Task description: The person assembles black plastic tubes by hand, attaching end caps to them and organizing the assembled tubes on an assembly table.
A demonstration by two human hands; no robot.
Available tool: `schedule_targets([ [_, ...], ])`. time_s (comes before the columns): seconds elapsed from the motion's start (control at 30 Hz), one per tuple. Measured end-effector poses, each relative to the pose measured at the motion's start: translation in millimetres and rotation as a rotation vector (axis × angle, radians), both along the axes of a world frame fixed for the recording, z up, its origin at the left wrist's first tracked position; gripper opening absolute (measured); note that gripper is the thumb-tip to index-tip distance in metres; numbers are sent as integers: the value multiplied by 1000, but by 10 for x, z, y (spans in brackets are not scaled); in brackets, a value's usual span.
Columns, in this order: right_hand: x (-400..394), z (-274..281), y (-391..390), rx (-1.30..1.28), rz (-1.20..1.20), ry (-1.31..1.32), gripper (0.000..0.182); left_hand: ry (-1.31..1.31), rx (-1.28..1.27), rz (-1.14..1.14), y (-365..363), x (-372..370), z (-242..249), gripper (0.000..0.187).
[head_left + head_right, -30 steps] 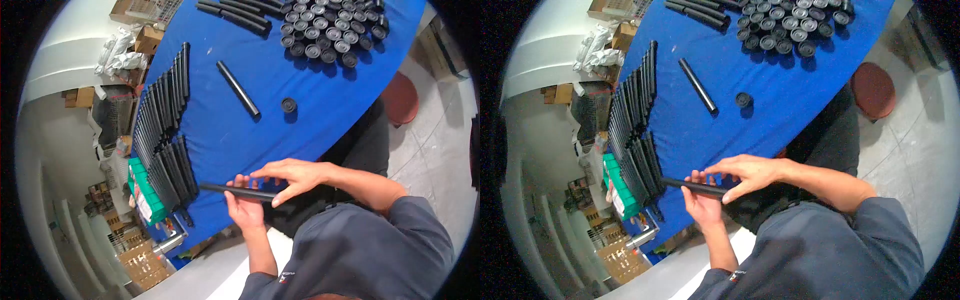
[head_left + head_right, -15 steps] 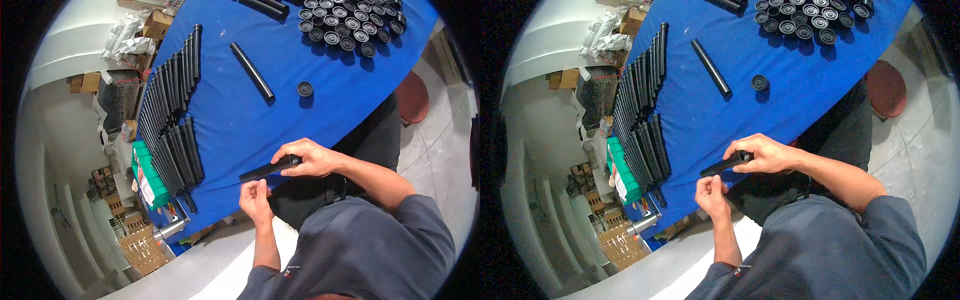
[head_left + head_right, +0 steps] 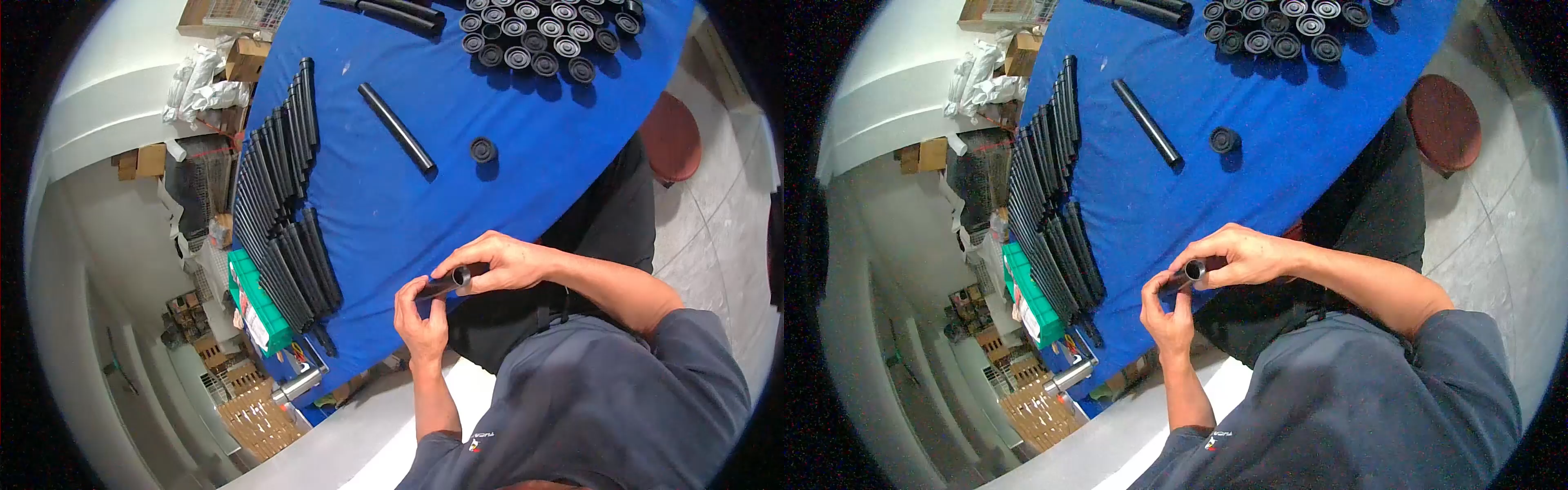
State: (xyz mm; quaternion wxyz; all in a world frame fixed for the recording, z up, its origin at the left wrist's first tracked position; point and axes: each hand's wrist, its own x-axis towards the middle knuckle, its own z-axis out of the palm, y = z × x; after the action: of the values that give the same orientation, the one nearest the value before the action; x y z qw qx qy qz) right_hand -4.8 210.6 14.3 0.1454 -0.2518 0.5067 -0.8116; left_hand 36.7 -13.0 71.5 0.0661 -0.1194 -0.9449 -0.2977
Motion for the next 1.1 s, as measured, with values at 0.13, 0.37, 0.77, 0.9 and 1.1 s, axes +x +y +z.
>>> schedule_targets([
  [0.13, -4, 19, 3, 16, -55, 31, 37, 75, -62, -34, 43, -24, 16, 35],
  [0.37, 36, 95, 10, 145, -89, -36, 38, 50, 366, 82, 84, 296, -125, 14],
  [0.77, 34, 176, -17, 251, -54, 53, 40, -717, 1701, 332, 216, 169, -268, 43],
  [0.9, 3, 154, 4, 294, 63, 119, 40, -578, 1593, 270, 50, 61, -63, 60],
  [1.1, -2, 110, -81, 107, 29, -102, 54, -402, 330, 139, -277, 11, 61, 39],
])
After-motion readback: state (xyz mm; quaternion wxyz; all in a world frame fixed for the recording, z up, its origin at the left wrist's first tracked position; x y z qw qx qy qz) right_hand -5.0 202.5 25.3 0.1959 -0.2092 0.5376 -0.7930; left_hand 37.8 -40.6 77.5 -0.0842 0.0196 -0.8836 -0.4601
